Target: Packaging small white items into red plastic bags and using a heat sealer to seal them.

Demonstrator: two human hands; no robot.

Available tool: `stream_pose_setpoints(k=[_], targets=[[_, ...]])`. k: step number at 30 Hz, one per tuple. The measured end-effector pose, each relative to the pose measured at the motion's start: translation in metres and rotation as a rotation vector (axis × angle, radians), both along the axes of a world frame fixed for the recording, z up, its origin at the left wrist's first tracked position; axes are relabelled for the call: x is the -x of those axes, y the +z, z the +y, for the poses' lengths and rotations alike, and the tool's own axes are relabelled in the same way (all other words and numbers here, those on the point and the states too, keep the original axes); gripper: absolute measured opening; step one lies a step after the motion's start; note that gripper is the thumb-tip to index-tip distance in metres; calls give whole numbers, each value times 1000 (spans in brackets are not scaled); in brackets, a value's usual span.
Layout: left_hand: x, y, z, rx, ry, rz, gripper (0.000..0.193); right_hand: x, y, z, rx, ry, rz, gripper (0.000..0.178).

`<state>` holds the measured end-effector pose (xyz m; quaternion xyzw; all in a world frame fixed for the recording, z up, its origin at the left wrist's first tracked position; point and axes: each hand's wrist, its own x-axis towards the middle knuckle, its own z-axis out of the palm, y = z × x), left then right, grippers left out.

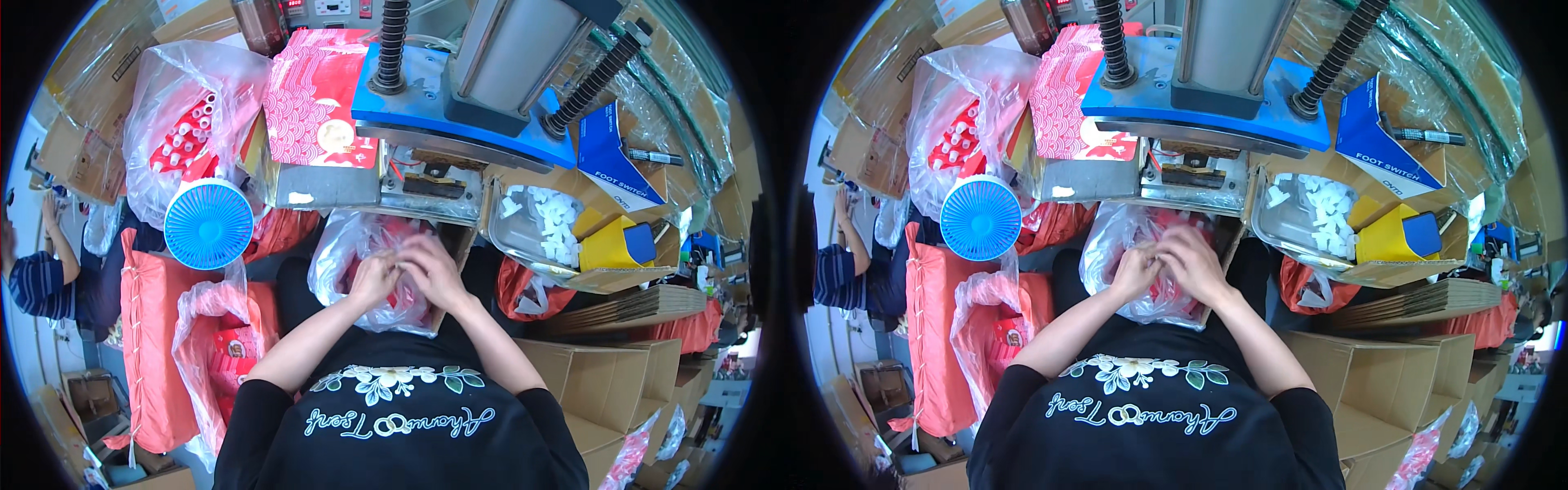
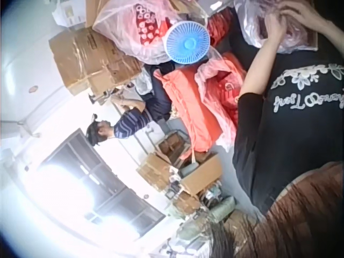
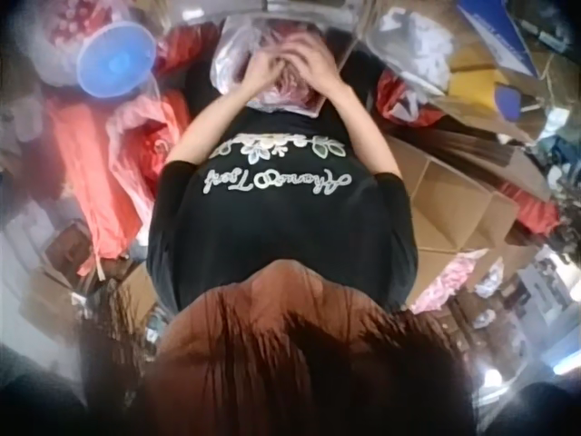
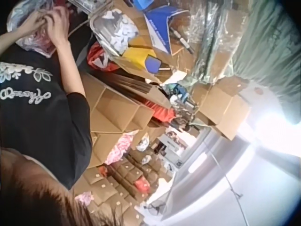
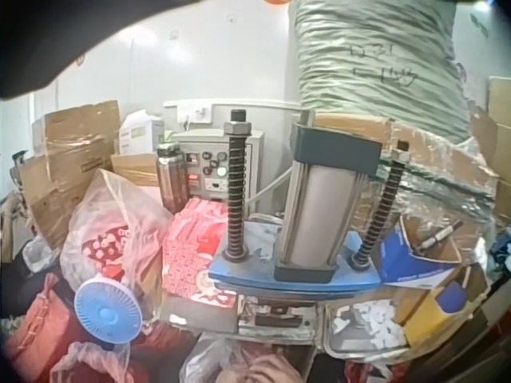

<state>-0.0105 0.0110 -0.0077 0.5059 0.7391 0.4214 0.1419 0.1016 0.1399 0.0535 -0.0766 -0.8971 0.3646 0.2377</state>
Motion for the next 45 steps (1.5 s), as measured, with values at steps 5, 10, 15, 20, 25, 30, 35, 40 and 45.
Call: stream_pose_setpoints(k=[5,10,15,20,25,30,35,40,45], targets=[[-9,14,6,3,94,-506,12,-4,-37,34,192,148,-240,17],[4,-10,-1,-106,192,-804,9,-8,-27,16,102,26,-184,11],[12,1,-10,97,96,-1311,11,-28,-14,-2,439,15,-291,9],[8,4,-11,103,8,-887,5,-9,-47,2,761,16,-98,27],[11,6,-9,5,7,17,10,15,-95,1,618,18,-214,26],[11,0,4,-26,195,144,11,29,-89,5,609,-31,-243,25],[13,11,-2,-106,271,194,15,23,-63,20,445,78,-379,19],[-7,10,-24,-88,211,126,13,23,-73,29,187,-36,-455,16],[-10,16,-43,-64,173,-94,14,18,-77,24,250,77,-585,23]])
